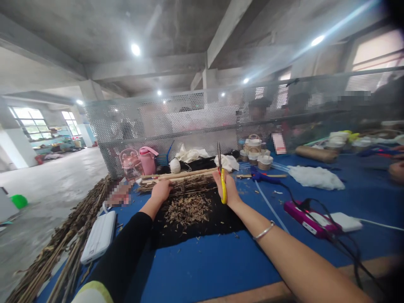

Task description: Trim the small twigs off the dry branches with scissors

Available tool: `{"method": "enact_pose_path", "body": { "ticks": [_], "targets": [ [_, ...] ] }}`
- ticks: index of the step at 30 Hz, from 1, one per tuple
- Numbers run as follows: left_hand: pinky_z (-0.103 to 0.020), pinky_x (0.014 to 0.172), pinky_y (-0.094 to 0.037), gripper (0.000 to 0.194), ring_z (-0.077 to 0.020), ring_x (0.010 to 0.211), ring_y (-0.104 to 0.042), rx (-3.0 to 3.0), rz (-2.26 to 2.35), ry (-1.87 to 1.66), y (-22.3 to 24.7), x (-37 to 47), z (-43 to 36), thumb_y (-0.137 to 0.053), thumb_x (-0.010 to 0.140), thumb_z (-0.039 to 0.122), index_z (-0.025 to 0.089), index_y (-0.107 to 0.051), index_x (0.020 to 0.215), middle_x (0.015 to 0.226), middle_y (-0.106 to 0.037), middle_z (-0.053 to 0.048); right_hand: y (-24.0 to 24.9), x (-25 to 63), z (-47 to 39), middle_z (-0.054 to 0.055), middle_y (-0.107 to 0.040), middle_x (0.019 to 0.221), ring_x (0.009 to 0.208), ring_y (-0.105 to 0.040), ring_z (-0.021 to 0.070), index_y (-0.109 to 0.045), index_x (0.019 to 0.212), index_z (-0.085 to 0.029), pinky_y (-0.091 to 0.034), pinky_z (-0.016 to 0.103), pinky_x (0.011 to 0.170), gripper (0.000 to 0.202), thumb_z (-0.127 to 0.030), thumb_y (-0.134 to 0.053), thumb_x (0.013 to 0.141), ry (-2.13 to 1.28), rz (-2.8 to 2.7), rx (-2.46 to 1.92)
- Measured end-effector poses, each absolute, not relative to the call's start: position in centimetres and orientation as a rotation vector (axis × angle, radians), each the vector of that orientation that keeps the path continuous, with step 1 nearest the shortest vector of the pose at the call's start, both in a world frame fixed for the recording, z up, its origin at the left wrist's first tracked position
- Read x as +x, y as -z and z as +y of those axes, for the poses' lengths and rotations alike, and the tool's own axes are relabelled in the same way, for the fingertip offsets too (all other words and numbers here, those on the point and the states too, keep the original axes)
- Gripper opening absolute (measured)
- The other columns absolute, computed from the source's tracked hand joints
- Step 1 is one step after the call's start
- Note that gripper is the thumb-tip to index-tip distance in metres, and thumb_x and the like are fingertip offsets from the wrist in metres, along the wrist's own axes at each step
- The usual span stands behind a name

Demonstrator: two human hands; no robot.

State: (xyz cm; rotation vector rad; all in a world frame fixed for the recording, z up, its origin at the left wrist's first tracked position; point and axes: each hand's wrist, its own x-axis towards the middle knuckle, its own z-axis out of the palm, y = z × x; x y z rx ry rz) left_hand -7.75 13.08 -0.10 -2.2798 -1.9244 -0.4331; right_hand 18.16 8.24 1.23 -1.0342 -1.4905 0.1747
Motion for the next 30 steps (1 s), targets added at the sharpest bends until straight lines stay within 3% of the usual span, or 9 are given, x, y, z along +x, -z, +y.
{"method": "enact_pose_path", "body": {
  "ticks": [8, 13, 20, 30],
  "targets": [
    [-0.030, 0.076, -0.043, 0.018, -0.0200, 0.085, -0.058, -2.226, -2.000, 0.404, -0.4, -6.1, 13.2, -0.046, 0.073, 0.017, 0.017, -0.062, 0.082, 0.087, -0.063, -0.009, 0.6, 19.2, 8.1, 0.000, -0.048, 0.062, 0.057, -0.044, 0.0133, -0.042, 0.067, -0.020, -0.036, 0.025, 0.059, 0.037, -0.053, -0.037, 0.083, -0.230, -1.525, -1.103],
    [-0.028, 0.070, -0.044, 0.017, -0.0194, 0.077, -0.059, -2.363, -1.902, 0.312, -0.5, -5.9, 12.6, -0.049, 0.070, 0.024, 0.017, -0.063, 0.078, 0.081, -0.064, -0.007, 0.0, 19.2, 7.4, 0.001, -0.050, 0.063, 0.059, -0.045, 0.0138, -0.043, 0.066, -0.019, -0.037, 0.025, 0.059, 0.039, -0.054, -0.036, 0.082, -0.210, -1.546, -1.102],
    [-0.027, 0.081, -0.042, 0.023, -0.0189, 0.086, -0.058, -2.583, -1.706, 0.138, 0.5, -6.0, 12.9, -0.051, 0.070, 0.022, 0.020, -0.069, 0.084, 0.086, -0.066, -0.007, 0.1, 18.8, 6.9, 0.000, -0.049, 0.062, 0.058, -0.044, 0.0131, -0.043, 0.069, -0.019, -0.037, 0.024, 0.058, 0.036, -0.053, -0.038, 0.082, -0.287, -1.541, -1.089],
    [-0.027, 0.082, -0.041, 0.022, -0.0181, 0.087, -0.057, -2.586, -1.742, 0.280, 0.2, -6.4, 12.6, -0.047, 0.077, 0.023, 0.018, -0.068, 0.082, 0.087, -0.065, -0.007, 0.2, 19.1, 7.0, 0.000, -0.050, 0.060, 0.056, -0.045, 0.0133, -0.042, 0.066, -0.020, -0.036, 0.024, 0.057, 0.038, -0.054, -0.038, 0.082, -0.263, -1.533, -1.112]
  ]
}}
